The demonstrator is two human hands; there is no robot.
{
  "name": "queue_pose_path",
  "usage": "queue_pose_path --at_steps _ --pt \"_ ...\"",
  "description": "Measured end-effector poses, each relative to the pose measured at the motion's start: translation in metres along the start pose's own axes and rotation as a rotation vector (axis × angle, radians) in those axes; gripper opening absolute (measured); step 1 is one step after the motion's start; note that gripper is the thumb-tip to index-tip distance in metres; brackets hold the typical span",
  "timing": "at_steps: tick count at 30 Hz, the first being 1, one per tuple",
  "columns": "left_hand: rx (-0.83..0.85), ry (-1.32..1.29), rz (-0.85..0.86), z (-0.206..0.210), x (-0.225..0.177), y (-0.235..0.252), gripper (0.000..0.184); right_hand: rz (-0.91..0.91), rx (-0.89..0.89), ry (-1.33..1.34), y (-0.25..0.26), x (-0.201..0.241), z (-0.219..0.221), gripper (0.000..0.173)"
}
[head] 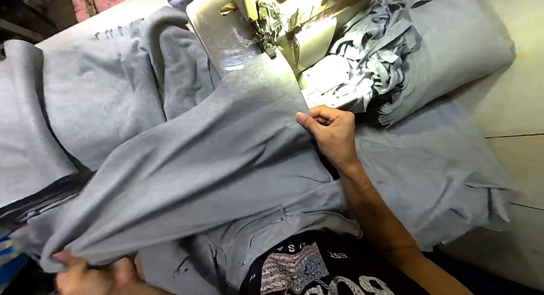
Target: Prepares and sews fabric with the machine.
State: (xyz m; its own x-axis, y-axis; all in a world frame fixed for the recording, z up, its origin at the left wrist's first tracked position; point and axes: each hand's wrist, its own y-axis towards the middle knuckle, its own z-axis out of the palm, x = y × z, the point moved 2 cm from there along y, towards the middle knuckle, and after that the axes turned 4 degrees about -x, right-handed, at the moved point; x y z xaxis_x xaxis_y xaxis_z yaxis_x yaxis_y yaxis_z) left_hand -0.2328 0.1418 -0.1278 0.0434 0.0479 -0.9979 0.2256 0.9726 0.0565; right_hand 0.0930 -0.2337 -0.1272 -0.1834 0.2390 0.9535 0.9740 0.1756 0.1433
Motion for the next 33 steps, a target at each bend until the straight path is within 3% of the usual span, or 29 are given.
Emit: queue_pose_path --at_steps 2,4,6,8,14,33 --pt "0.234 -0.273 -0.079 -0.024 -0.006 0.025 0.044 0.024 0.058 0.092 -0.001 -0.002 0.001 0.015" --pt "0.379 -0.217 -0.2 -0.01 -0.017 0.027 0.035 0.052 0.075 0.133 -0.003 -0.005 0.003 0.015" --pt "0.387 0.134 -0.261 0.015 -0.025 0.018 0.026 0.062 0.054 0.137 -0.004 -0.008 0.004 0.015" --pt "0.378 0.352 -0.259 0.025 -0.024 0.017 0.028 0.065 0.025 0.126 -0.007 -0.013 0.005 0.015" --pt "0.175 0.144 -0.077 0.042 -0.018 0.014 0.026 0.036 -0.033 0.108 -0.01 -0.022 0.011 0.014" --pt "0.229 0.068 0.04 0.073 -0.037 0.044 0.027 0.021 -0.027 0.087 0.002 -0.015 0.012 0.014"
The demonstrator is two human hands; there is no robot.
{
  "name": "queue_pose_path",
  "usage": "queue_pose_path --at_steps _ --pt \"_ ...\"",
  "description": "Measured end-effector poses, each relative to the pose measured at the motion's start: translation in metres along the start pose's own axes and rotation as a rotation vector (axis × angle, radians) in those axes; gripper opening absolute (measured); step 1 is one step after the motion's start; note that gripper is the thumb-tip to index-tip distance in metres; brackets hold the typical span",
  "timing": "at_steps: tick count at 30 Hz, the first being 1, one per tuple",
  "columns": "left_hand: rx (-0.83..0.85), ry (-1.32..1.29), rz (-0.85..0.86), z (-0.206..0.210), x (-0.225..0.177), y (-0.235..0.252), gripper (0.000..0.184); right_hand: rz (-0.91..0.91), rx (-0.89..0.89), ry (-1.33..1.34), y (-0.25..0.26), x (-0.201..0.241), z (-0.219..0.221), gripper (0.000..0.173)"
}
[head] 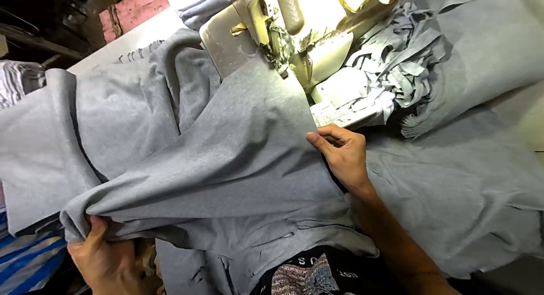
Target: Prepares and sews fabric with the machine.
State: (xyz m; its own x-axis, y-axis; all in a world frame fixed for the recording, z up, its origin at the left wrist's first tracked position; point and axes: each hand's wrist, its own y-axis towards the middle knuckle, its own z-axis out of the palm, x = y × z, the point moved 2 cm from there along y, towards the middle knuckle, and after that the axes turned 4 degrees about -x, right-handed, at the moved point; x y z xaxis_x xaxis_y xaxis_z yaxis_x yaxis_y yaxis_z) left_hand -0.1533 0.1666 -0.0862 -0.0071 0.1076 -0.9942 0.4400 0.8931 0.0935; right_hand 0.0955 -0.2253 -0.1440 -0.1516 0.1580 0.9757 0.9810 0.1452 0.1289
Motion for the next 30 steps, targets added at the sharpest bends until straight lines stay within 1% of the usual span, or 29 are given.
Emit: queue_pose_path --at_steps 3,7,9,10,11,12,13,15,16,19,21,22,25,26,27,28,29,30 --pt "-0.014 -0.004 0.022 0.0 -0.005 0.011 0.028 0.003 0.009 -0.006 0.003 0.004 0.0 0.014" --pt "0.011 -0.053 0.066 0.001 -0.01 0.024 0.035 -0.021 0.013 -0.027 0.008 0.007 0.001 0.013" --pt "0.055 0.054 0.073 0.006 -0.013 0.019 0.04 -0.019 0.014 -0.04 0.007 0.009 -0.001 0.013" --pt "0.089 0.181 0.071 0.007 -0.013 0.011 0.05 -0.015 0.014 -0.048 0.006 0.009 -0.002 0.013" --pt "0.128 0.35 0.048 0.005 -0.011 -0.002 0.067 -0.014 0.013 -0.057 0.005 0.01 -0.003 0.014" --pt "0.166 0.532 0.003 0.005 -0.008 -0.018 0.081 -0.011 0.011 -0.065 0.003 0.01 -0.003 0.014" --pt "0.192 0.657 -0.042 0.006 0.0 -0.034 0.09 -0.004 0.011 -0.075 0.001 0.011 -0.004 0.015" --pt "0.227 0.751 -0.076 0.014 0.024 -0.066 0.108 0.009 0.009 -0.077 -0.003 0.012 -0.006 0.015" --pt "0.2 0.762 -0.046 0.022 0.038 -0.082 0.109 0.013 0.008 -0.072 -0.006 0.012 -0.007 0.016" --pt "0.026 0.737 0.105 0.05 0.072 -0.121 0.088 0.042 0.018 -0.091 -0.012 0.011 -0.01 0.028" --pt "-0.07 0.667 0.175 0.064 0.078 -0.135 0.078 0.058 -0.018 -0.18 -0.013 0.01 -0.01 0.032" --pt "-0.091 0.589 0.167 0.068 0.075 -0.139 0.075 0.053 -0.041 -0.232 -0.013 0.008 -0.01 0.032" --pt "-0.139 0.222 -0.001 0.063 0.055 -0.126 0.059 -0.001 -0.071 -0.328 -0.01 0.007 -0.01 0.027" --pt "-0.119 0.166 -0.076 0.056 0.046 -0.116 0.052 -0.018 -0.067 -0.333 -0.008 0.006 -0.011 0.025" --pt "-0.065 0.142 -0.152 0.046 0.035 -0.105 0.044 -0.031 -0.055 -0.328 -0.008 0.006 -0.012 0.024" --pt "0.025 0.111 -0.214 0.034 0.024 -0.094 0.041 -0.039 -0.033 -0.31 -0.008 0.007 -0.012 0.021" --pt "0.137 0.074 -0.251 0.022 0.015 -0.083 0.048 -0.041 -0.003 -0.283 -0.008 0.007 -0.013 0.019" --pt "0.218 0.068 -0.258 0.014 0.006 -0.073 0.059 -0.039 0.032 -0.245 -0.008 0.008 -0.013 0.018"
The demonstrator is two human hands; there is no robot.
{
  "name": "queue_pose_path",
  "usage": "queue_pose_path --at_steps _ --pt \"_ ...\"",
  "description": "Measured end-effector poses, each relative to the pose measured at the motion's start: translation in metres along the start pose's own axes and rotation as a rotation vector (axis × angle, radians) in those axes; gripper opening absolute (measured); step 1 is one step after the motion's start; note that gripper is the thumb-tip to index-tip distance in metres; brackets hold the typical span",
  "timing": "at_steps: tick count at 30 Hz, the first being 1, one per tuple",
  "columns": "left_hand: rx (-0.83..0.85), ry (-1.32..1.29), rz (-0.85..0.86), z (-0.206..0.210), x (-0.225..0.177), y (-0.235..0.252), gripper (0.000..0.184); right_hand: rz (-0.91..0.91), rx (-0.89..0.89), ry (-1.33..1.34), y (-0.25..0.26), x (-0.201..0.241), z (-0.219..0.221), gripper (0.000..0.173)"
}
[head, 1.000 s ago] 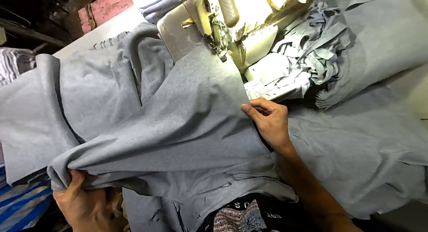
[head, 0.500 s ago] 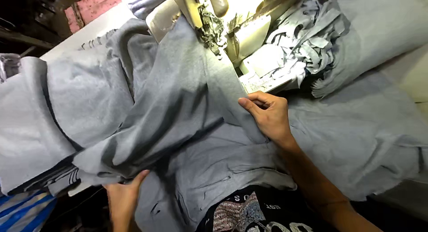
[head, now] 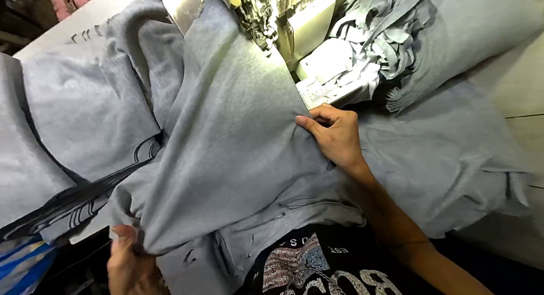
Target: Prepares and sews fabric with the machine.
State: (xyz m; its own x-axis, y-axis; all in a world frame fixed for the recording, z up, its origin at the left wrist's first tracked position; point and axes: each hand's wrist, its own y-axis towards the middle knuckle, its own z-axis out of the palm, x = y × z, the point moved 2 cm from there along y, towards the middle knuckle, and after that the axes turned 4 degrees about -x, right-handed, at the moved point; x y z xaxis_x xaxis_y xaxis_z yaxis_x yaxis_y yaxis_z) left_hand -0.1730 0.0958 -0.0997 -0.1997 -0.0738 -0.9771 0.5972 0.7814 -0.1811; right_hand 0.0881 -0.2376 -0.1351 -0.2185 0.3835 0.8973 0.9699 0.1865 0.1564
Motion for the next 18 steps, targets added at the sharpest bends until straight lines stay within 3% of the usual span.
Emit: queue_pose_path --at_steps 2,8,18 --pt "0.037 0.134 0.056 -0.007 -0.018 0.015 0.073 0.029 0.059 0.118 -0.002 0.0 0.001 0.016" --pt "-0.147 0.085 0.285 0.006 -0.036 0.038 0.053 0.099 0.053 0.256 -0.006 -0.006 0.006 0.014" --pt "-0.192 0.095 0.367 0.012 -0.05 0.057 0.055 0.07 0.037 0.256 0.009 -0.003 0.008 0.014"
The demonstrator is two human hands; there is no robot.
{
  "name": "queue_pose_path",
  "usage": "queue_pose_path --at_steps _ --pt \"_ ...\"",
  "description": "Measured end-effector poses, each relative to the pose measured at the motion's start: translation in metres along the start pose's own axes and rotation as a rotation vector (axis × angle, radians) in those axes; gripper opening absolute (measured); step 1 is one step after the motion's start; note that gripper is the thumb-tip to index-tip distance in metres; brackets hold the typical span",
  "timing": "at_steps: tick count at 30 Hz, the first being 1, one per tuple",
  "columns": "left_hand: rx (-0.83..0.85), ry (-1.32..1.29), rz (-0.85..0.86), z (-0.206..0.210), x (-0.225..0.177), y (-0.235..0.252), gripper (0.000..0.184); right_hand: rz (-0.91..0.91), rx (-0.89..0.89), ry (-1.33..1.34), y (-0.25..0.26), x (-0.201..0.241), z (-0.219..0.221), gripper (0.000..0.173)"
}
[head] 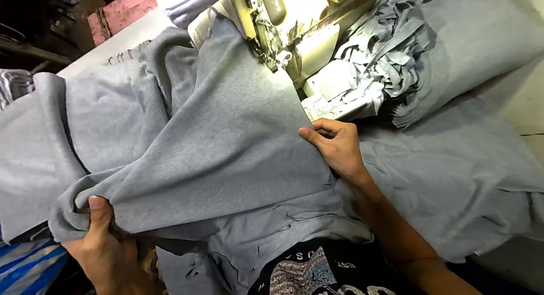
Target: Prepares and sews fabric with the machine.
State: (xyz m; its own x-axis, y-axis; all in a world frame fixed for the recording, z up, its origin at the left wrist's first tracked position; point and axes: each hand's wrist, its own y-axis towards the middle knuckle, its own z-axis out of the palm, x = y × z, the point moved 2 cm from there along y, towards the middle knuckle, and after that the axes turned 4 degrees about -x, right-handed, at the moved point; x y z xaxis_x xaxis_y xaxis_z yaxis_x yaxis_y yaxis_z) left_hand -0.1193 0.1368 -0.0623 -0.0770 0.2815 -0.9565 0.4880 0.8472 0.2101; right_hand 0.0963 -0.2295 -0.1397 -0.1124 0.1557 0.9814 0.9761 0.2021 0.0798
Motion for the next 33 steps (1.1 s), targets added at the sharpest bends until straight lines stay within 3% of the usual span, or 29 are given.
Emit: queue_pose_path --at_steps 7,13,17,19,21,24,25,28,30,33 --pt "0.033 -0.007 0.043 -0.007 -0.001 0.035 0.061 -0.021 0.014 -0.04 0.012 0.005 0.002 0.015" --pt "0.01 -0.033 0.1 0.001 -0.002 0.063 0.055 -0.051 0.008 -0.046 0.016 0.007 0.005 0.017" --pt "0.148 0.219 0.151 -0.009 0.012 0.064 0.07 -0.056 0.005 -0.083 0.013 0.009 0.003 0.02" --pt "0.248 0.451 0.115 -0.027 0.019 0.044 0.089 -0.046 0.018 -0.11 0.008 0.006 -0.001 0.024" --pt "0.276 0.516 0.079 -0.045 0.027 0.009 0.104 -0.03 0.056 -0.148 -0.001 0.001 -0.008 0.026" --pt "0.138 0.286 0.131 -0.062 0.068 -0.051 0.094 0.002 0.148 -0.203 -0.018 -0.012 -0.028 0.023" --pt "0.078 0.219 0.128 -0.063 0.091 -0.069 0.092 0.018 0.183 -0.228 -0.024 -0.017 -0.035 0.023" --pt "-0.045 0.247 -0.066 -0.044 0.152 -0.11 0.118 0.084 0.257 -0.347 -0.035 -0.033 -0.051 0.026" --pt "-0.027 0.305 -0.158 -0.015 0.156 -0.119 0.125 0.15 0.302 -0.391 -0.039 -0.04 -0.057 0.032" --pt "0.028 0.332 -0.284 0.011 0.139 -0.117 0.096 0.224 0.372 -0.368 -0.041 -0.047 -0.066 0.032"
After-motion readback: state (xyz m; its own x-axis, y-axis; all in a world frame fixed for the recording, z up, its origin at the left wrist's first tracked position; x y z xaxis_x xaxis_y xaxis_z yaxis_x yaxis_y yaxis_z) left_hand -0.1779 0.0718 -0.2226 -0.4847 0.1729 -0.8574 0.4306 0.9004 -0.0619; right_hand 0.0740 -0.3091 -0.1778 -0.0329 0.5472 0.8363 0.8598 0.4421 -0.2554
